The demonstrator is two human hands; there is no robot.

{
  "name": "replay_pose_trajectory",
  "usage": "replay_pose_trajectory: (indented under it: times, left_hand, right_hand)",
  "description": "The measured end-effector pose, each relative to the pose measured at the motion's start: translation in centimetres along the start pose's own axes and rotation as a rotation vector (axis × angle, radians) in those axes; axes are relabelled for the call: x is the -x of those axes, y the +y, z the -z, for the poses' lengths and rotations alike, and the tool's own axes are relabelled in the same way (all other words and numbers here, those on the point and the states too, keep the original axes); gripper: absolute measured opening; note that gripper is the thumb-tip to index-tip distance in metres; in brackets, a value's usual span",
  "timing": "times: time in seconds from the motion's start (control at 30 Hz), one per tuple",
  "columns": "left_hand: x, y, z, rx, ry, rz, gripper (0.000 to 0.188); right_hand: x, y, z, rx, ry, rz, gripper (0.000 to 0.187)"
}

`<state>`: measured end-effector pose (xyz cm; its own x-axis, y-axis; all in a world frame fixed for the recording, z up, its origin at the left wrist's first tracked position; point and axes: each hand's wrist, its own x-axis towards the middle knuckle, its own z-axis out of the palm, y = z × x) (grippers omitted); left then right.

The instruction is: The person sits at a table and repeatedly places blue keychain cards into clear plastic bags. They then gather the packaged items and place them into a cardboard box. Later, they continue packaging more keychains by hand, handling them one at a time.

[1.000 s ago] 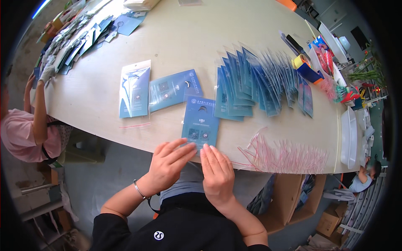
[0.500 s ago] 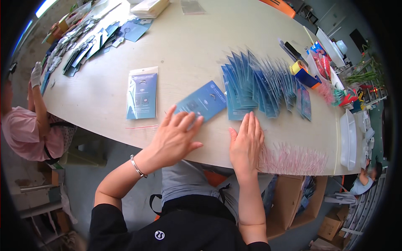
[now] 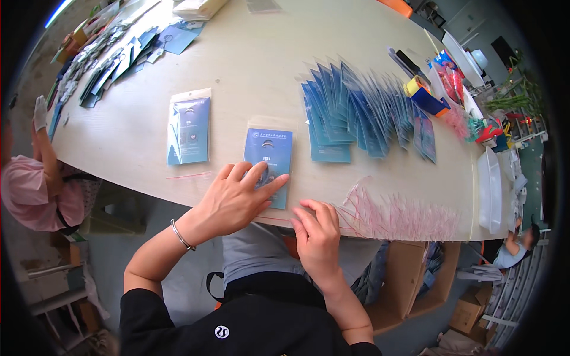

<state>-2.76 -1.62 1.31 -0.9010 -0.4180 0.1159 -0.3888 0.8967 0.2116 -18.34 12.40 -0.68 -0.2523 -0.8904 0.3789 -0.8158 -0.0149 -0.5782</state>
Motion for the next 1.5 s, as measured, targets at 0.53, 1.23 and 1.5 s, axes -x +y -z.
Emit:
replay_pose_trajectory:
  times: [0.53,1.23,1.5]
  left_hand:
    - [-0.8,1.0,-0.8,0.012,0.007,-0.026,0.06]
    - [1.9,0.5,1.8,0.07,-0.193,-0.095,0.071]
    - [3.7,-0.8,-0.4,0.071,-0.035,-0.169,0.043]
  right_hand:
    - [1.1,-1.6,1.3,0.05,-0.348,0.192,0.014]
    - [9.2,25.0,28.7,1.15,0.191,-1.064,0.018]
    - [0.9,3.2,6.9,0.041,-0.162,0.16,0.048]
